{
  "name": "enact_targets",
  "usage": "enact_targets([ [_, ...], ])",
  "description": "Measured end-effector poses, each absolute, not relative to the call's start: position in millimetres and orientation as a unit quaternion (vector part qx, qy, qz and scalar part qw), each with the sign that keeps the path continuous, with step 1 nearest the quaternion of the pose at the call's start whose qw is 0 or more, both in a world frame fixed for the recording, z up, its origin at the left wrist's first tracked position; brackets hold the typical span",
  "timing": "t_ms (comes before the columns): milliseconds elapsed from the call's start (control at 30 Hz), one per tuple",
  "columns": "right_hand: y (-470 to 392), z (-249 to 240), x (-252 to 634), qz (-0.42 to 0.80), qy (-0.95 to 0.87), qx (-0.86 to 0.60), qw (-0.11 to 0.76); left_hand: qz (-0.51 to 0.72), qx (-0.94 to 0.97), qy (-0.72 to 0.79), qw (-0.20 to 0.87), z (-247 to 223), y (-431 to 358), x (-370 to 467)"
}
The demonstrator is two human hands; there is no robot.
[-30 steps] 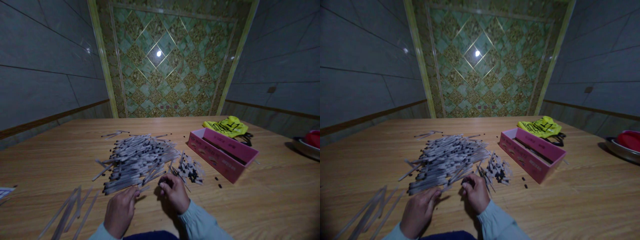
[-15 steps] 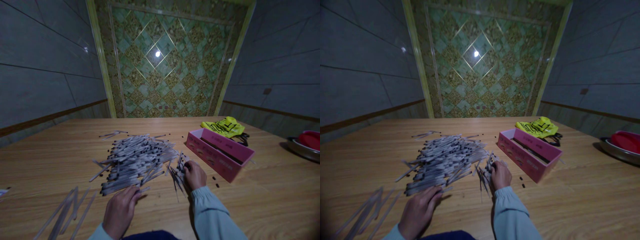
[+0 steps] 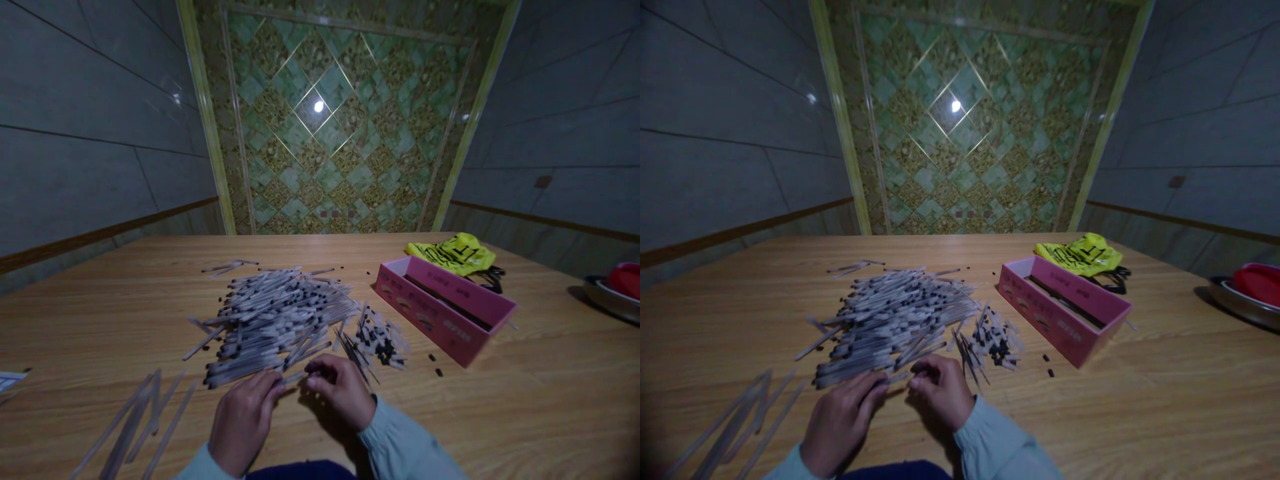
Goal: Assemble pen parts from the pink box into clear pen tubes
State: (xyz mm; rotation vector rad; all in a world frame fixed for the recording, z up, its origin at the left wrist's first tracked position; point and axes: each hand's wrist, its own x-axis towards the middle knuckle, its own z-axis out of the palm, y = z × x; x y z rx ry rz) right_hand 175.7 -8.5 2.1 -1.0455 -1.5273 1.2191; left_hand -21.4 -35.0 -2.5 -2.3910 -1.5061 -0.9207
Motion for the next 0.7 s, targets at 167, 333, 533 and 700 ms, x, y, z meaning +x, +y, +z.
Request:
enact_targets([
  [167, -13.6, 9.1, 176.3, 0.421, -0.657, -0.444, 0.440, -0.296, -0.812, -0.500, 0.058, -1.2, -37.7, -18.8],
  [333, -3.9, 3.2, 187.7, 0.350, -0.675, -0.462, 0.456, -0.311, -0.807, -0.498, 0.071, -4.0, -35.1, -21.7],
  [533, 22.5, 12.7, 242.0, 0.153, -0.528, -0.541, 0.637, -0.416, -0.736, -0.527, 0.085, -10.3, -27.8, -30.2],
  [700, 24.1, 26.3, 270.5, -0.042, -0.533, -0.661, 0.526, -0.500, -0.640, -0.581, -0.057, -8.3, -28.7, -31.6],
])
